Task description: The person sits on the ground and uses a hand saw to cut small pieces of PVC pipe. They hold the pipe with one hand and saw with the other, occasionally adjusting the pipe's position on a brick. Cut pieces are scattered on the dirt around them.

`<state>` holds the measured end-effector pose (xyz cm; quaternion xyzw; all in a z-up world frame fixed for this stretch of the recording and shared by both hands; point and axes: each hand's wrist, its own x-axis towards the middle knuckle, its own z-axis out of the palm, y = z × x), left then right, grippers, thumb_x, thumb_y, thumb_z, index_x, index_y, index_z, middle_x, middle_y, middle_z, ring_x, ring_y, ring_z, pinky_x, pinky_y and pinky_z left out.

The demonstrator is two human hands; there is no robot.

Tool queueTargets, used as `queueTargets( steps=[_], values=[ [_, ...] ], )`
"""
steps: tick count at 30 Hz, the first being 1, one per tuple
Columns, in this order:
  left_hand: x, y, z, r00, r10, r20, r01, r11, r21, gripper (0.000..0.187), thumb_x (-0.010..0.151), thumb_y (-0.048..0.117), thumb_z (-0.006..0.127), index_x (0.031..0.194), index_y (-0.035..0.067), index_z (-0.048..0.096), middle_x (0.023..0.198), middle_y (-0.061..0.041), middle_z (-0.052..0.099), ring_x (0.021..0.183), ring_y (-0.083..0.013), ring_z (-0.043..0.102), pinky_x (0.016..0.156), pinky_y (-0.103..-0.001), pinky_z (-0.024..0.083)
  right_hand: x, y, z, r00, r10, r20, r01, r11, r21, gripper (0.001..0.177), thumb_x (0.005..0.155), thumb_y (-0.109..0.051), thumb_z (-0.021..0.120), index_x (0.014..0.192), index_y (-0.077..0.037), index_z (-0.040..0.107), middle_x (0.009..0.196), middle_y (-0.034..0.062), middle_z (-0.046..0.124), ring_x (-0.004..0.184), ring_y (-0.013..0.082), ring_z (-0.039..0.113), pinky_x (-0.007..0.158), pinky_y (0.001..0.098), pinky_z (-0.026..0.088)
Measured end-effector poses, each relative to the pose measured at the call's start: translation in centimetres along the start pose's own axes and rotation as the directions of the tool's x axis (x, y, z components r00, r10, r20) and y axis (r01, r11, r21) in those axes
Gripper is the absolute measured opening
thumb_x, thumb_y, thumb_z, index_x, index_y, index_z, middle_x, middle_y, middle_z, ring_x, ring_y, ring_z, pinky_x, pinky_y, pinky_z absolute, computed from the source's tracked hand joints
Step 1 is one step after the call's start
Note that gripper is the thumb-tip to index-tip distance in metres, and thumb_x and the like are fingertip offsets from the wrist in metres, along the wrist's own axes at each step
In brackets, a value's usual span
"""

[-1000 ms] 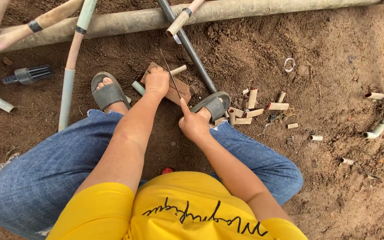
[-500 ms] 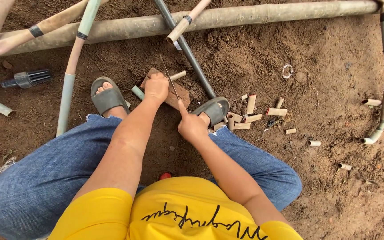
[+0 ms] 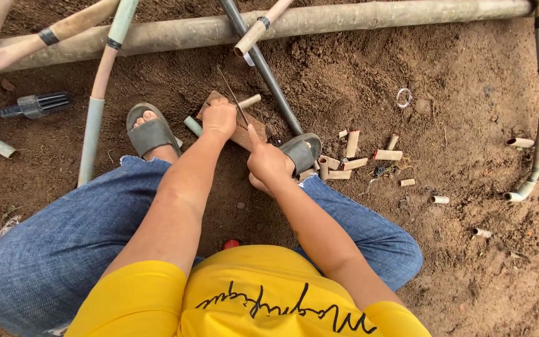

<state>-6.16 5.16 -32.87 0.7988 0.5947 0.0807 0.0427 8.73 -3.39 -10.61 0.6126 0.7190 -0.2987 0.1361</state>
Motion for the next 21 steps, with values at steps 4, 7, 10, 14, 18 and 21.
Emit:
queueTargets(
  steps=[4, 7, 10, 14, 18, 21],
  values=[
    [-0.2, 0.1, 0.0, 0.999, 0.020, -0.044, -0.020, 1.000, -0.003, 0.031, 0.098, 0.029, 0.068, 0.082, 0.003, 0.077, 0.083, -0.016, 0.064, 0.083, -0.0334, 0.065, 0.056, -0.046, 0.062, -2.9, 0.3, 0.7, 0.999, -0.036, -0.014, 0.037, 0.999, 0.036, 0.082, 0.095, -0.001, 0.052, 0.171, -0.003, 0.023, 0.080, 0.0199, 0.074, 0.068, 0.0310, 0.073, 0.057, 0.0398, 0.059],
    [-0.4, 0.1, 0.2, 0.999, 0.031, -0.032, -0.031, 0.999, -0.008, 0.031, 0.099, 0.029, 0.070, 0.084, 0.003, 0.077, 0.083, -0.016, 0.065, 0.082, -0.0325, 0.066, 0.055, -0.046, 0.061, -4.0, 0.5, 1.0, 0.999, -0.046, -0.018, 0.044, 0.996, -0.080, 0.082, 0.098, 0.000, 0.055, 0.172, -0.004, 0.021, 0.075, 0.0164, 0.072, 0.064, 0.0236, 0.071, 0.056, 0.0307, 0.055],
    [-0.3, 0.0, 0.7, 0.997, 0.048, -0.063, -0.046, 0.999, 0.029, 0.031, 0.098, 0.030, 0.068, 0.083, 0.004, 0.075, 0.086, -0.016, 0.064, 0.085, -0.0336, 0.066, 0.058, -0.046, 0.062, -2.0, 0.2, 0.8, 1.000, -0.012, -0.019, 0.012, 1.000, 0.028, 0.083, 0.095, -0.002, 0.054, 0.172, -0.004, 0.022, 0.076, 0.0173, 0.073, 0.064, 0.0269, 0.071, 0.053, 0.0348, 0.056],
    [-0.4, -0.1, 0.5, 0.999, 0.026, -0.043, -0.026, 1.000, 0.015, 0.033, 0.099, 0.031, 0.067, 0.083, 0.005, 0.077, 0.085, -0.014, 0.065, 0.086, -0.0311, 0.066, 0.056, -0.044, 0.061, -1.3, -0.2, 1.0, 1.000, 0.012, 0.002, -0.012, 1.000, -0.012, 0.080, 0.098, -0.005, 0.052, 0.172, -0.009, 0.022, 0.082, 0.0168, 0.075, 0.073, 0.0302, 0.073, 0.060, 0.0408, 0.057],
    [-0.7, 0.1, 0.5, 0.997, 0.045, -0.064, -0.044, 0.999, 0.018, 0.035, 0.101, 0.033, 0.067, 0.084, 0.004, 0.076, 0.085, -0.014, 0.064, 0.086, -0.0322, 0.064, 0.055, -0.044, 0.060, -4.9, -0.2, 1.3, 1.000, 0.001, -0.022, -0.001, 1.000, 0.005, 0.079, 0.100, -0.003, 0.053, 0.172, -0.008, 0.023, 0.080, 0.0194, 0.074, 0.072, 0.0315, 0.076, 0.062, 0.0381, 0.058],
    [-0.8, 0.1, 1.1, 0.994, 0.047, -0.099, -0.043, 0.998, 0.043, 0.034, 0.100, 0.035, 0.066, 0.082, 0.007, 0.074, 0.086, -0.012, 0.063, 0.088, -0.0304, 0.064, 0.056, -0.042, 0.060, -2.0, 0.5, 1.8, 1.000, 0.012, -0.027, -0.011, 0.999, 0.033, 0.080, 0.098, -0.007, 0.050, 0.172, -0.011, 0.023, 0.084, 0.0203, 0.076, 0.075, 0.0356, 0.077, 0.061, 0.0456, 0.061]
  ],
)
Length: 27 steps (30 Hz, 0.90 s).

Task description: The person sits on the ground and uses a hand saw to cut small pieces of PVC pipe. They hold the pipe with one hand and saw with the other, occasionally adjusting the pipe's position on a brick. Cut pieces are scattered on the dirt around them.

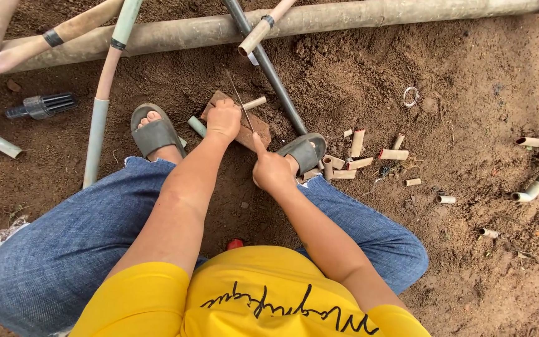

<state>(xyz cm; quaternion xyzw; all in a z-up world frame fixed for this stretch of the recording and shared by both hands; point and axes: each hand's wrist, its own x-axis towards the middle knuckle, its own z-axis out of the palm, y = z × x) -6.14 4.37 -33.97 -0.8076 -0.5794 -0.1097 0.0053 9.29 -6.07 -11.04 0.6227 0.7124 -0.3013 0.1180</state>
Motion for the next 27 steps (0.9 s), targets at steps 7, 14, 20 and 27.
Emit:
queueTargets(
  steps=[7, 14, 20, 27],
  values=[
    [0.4, 0.0, -1.4, 0.999, -0.003, 0.033, 0.003, 1.000, -0.007, 0.026, 0.097, 0.029, 0.064, 0.084, 0.009, 0.074, 0.087, -0.011, 0.063, 0.090, -0.0323, 0.064, 0.054, -0.043, 0.059, -0.3, -0.3, -0.4, 0.995, 0.062, 0.082, -0.048, 0.985, -0.167, 0.088, 0.096, -0.019, 0.053, 0.175, -0.019, 0.013, 0.089, 0.0092, 0.078, 0.085, 0.0338, 0.076, 0.081, 0.0502, 0.052],
    [0.4, 0.2, -0.9, 0.995, -0.007, 0.097, 0.011, 0.999, -0.038, 0.024, 0.096, 0.024, 0.062, 0.086, 0.006, 0.074, 0.089, -0.015, 0.065, 0.093, -0.0352, 0.066, 0.060, -0.047, 0.062, 1.2, -0.2, 0.0, 1.000, -0.002, 0.002, 0.002, 0.993, -0.119, 0.087, 0.096, -0.004, 0.055, 0.174, -0.006, 0.016, 0.083, 0.0145, 0.074, 0.071, 0.0280, 0.072, 0.066, 0.0382, 0.056],
    [1.2, -0.2, -0.5, 1.000, 0.006, -0.013, -0.006, 1.000, 0.006, 0.018, 0.089, 0.023, 0.064, 0.082, 0.010, 0.074, 0.088, -0.014, 0.065, 0.088, -0.0345, 0.067, 0.055, -0.045, 0.061, -0.9, 0.4, 0.2, 1.000, -0.006, -0.005, 0.006, 0.999, -0.045, 0.084, 0.096, -0.008, 0.051, 0.174, -0.012, 0.017, 0.085, 0.0169, 0.075, 0.079, 0.0347, 0.075, 0.077, 0.0494, 0.059],
    [2.0, 0.6, -5.7, 0.892, -0.072, 0.446, 0.133, 0.985, -0.106, 0.022, 0.094, 0.010, 0.058, 0.103, 0.003, 0.077, 0.115, -0.017, 0.068, 0.105, -0.0361, 0.065, 0.084, -0.049, 0.063, 0.0, -0.7, -0.3, 0.999, 0.054, -0.010, -0.053, 0.998, 0.022, 0.082, 0.092, -0.008, 0.048, 0.170, -0.012, 0.023, 0.090, 0.0242, 0.075, 0.072, 0.0439, 0.071, 0.067, 0.0538, 0.056]
  ],
)
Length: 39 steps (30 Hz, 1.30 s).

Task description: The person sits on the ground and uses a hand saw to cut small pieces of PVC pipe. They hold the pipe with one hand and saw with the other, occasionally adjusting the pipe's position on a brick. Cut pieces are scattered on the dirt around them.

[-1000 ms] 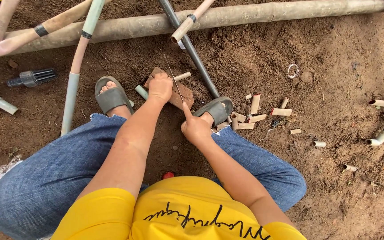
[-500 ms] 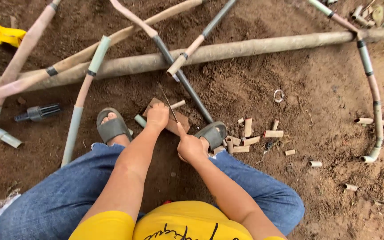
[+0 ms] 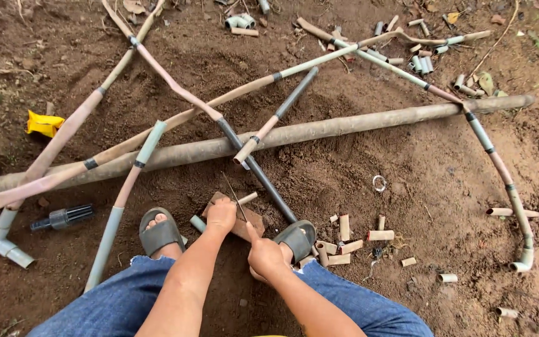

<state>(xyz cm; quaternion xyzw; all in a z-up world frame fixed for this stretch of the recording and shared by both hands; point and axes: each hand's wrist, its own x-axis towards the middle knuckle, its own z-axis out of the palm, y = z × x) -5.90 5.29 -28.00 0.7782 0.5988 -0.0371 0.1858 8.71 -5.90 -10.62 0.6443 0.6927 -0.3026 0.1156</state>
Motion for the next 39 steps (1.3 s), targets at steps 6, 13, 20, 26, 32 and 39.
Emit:
queueTargets(
  steps=[6, 13, 20, 26, 32, 39],
  values=[
    [-0.3, 0.1, -0.5, 0.999, 0.035, -0.039, -0.033, 0.999, 0.039, 0.021, 0.092, 0.010, 0.059, 0.100, 0.003, 0.078, 0.113, -0.017, 0.068, 0.102, -0.0354, 0.066, 0.083, -0.047, 0.064, -3.0, 0.5, -0.1, 0.997, -0.012, -0.071, 0.009, 0.999, -0.038, 0.083, 0.088, -0.015, 0.054, 0.167, -0.010, 0.030, 0.079, 0.0194, 0.076, 0.067, 0.0425, 0.071, 0.066, 0.0473, 0.051],
    [0.3, -0.4, -0.5, 0.999, 0.012, -0.046, -0.010, 0.999, 0.038, 0.023, 0.094, 0.012, 0.057, 0.097, 0.004, 0.078, 0.111, -0.017, 0.070, 0.100, -0.0363, 0.068, 0.082, -0.050, 0.063, 1.1, -0.7, -1.9, 0.996, 0.015, -0.085, -0.015, 1.000, -0.008, 0.081, 0.090, -0.006, 0.052, 0.167, -0.023, 0.035, 0.099, 0.0217, 0.075, 0.080, 0.0423, 0.072, 0.070, 0.0536, 0.056],
    [0.2, 0.1, -1.4, 1.000, 0.002, 0.025, -0.002, 1.000, 0.003, 0.025, 0.096, 0.012, 0.055, 0.105, 0.004, 0.077, 0.116, -0.018, 0.069, 0.106, -0.0354, 0.066, 0.085, -0.049, 0.063, -2.3, -1.8, -3.9, 0.991, 0.037, 0.128, -0.038, 0.999, 0.004, 0.083, 0.093, -0.006, 0.045, 0.171, -0.011, 0.018, 0.101, 0.0243, 0.074, 0.086, 0.0425, 0.072, 0.079, 0.0522, 0.055],
    [0.0, 0.3, -0.7, 1.000, -0.005, -0.030, 0.006, 0.999, 0.045, 0.023, 0.094, 0.012, 0.057, 0.102, 0.003, 0.078, 0.112, -0.018, 0.070, 0.100, -0.0339, 0.067, 0.082, -0.046, 0.063, -0.2, -0.4, -2.8, 0.997, 0.057, 0.057, -0.054, 0.997, -0.059, 0.084, 0.093, -0.008, 0.049, 0.171, -0.026, 0.023, 0.099, 0.0202, 0.073, 0.082, 0.0399, 0.071, 0.074, 0.0528, 0.055],
    [-1.4, 0.3, -0.6, 0.997, 0.063, -0.054, -0.061, 0.997, 0.043, 0.020, 0.091, 0.011, 0.059, 0.096, 0.007, 0.078, 0.108, -0.015, 0.071, 0.096, -0.0343, 0.068, 0.078, -0.047, 0.063, -2.6, -1.3, -4.0, 0.990, 0.030, 0.138, -0.022, 0.998, -0.064, 0.082, 0.091, -0.013, 0.047, 0.170, -0.011, 0.023, 0.100, 0.0207, 0.075, 0.084, 0.0422, 0.071, 0.077, 0.0499, 0.049],
    [-3.2, 0.4, -3.4, 0.994, -0.062, 0.091, 0.064, 0.998, -0.021, 0.029, 0.103, 0.024, 0.047, 0.111, 0.018, 0.075, 0.116, -0.011, 0.069, 0.104, -0.0353, 0.072, 0.090, -0.050, 0.060, -4.6, -2.8, -10.3, 0.945, 0.090, 0.314, -0.091, 0.996, -0.012, 0.097, 0.085, -0.009, 0.053, 0.175, -0.022, 0.020, 0.123, 0.0261, 0.069, 0.100, 0.0445, 0.070, 0.076, 0.0530, 0.051]
  ],
)
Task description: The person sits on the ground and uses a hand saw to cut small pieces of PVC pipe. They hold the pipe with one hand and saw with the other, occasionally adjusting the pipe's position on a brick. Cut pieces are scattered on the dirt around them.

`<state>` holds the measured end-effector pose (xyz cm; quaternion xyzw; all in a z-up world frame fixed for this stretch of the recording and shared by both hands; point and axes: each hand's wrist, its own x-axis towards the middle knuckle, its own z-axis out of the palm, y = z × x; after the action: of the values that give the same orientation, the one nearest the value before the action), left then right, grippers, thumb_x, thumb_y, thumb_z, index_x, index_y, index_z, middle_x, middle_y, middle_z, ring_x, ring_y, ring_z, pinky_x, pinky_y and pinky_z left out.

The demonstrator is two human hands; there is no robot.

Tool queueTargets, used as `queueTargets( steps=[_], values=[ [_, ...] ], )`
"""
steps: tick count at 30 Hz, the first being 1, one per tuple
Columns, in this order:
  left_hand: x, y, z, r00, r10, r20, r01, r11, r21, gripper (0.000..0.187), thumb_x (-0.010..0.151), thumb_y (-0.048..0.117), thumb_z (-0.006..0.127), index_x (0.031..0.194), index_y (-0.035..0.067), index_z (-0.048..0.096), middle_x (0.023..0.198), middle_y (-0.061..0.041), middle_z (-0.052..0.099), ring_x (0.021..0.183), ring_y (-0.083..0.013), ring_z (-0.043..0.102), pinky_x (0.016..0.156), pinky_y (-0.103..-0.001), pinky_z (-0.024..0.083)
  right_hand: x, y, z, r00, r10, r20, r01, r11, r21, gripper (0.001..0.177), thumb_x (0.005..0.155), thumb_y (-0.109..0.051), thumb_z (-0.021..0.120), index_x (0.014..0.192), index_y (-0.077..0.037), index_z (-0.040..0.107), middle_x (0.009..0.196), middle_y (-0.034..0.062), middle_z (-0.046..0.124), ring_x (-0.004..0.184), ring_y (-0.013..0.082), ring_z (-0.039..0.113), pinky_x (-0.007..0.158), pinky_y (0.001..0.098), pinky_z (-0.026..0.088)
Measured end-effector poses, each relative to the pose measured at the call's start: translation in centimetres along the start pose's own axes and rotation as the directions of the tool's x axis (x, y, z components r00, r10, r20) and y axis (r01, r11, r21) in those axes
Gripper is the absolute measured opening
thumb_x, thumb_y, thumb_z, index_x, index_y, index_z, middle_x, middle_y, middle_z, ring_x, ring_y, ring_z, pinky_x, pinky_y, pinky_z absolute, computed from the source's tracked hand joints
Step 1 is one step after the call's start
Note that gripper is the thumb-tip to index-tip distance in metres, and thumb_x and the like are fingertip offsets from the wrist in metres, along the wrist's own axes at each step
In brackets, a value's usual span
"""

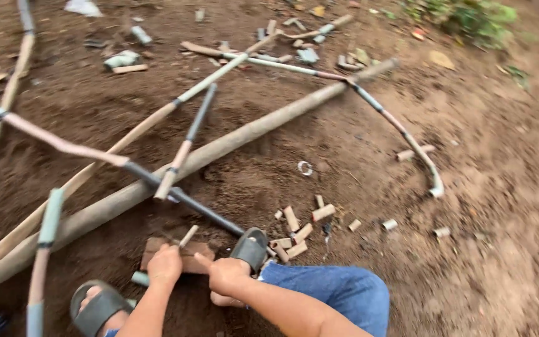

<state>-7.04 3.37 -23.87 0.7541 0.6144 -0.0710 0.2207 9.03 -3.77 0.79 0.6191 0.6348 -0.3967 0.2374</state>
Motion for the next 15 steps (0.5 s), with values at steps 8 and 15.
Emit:
queueTargets(
  steps=[8, 15],
  values=[
    [-0.5, 3.8, -5.9, 0.987, -0.074, 0.142, 0.077, 0.997, -0.016, 0.035, 0.100, 0.038, 0.055, 0.124, 0.012, 0.061, 0.114, -0.012, 0.082, 0.105, -0.0336, 0.080, 0.092, -0.047, 0.062, -1.1, 2.5, 3.9, 0.955, -0.076, -0.286, 0.108, 0.989, 0.097, 0.088, 0.086, -0.013, 0.052, 0.170, -0.006, 0.030, 0.096, 0.0240, 0.077, 0.083, 0.0454, 0.071, 0.074, 0.0498, 0.046],
    [0.2, 7.4, -12.9, 0.976, -0.081, 0.204, 0.076, 0.997, 0.029, 0.043, 0.098, 0.044, 0.058, 0.113, 0.012, 0.082, 0.111, -0.013, 0.085, 0.102, -0.0332, 0.081, 0.085, -0.043, 0.063, 0.3, 4.7, 4.8, 0.889, -0.056, -0.454, 0.147, 0.975, 0.169, 0.079, 0.095, -0.009, 0.050, 0.171, -0.016, 0.031, 0.093, 0.0234, 0.073, 0.076, 0.0434, 0.068, 0.063, 0.0498, 0.050]
  ],
)
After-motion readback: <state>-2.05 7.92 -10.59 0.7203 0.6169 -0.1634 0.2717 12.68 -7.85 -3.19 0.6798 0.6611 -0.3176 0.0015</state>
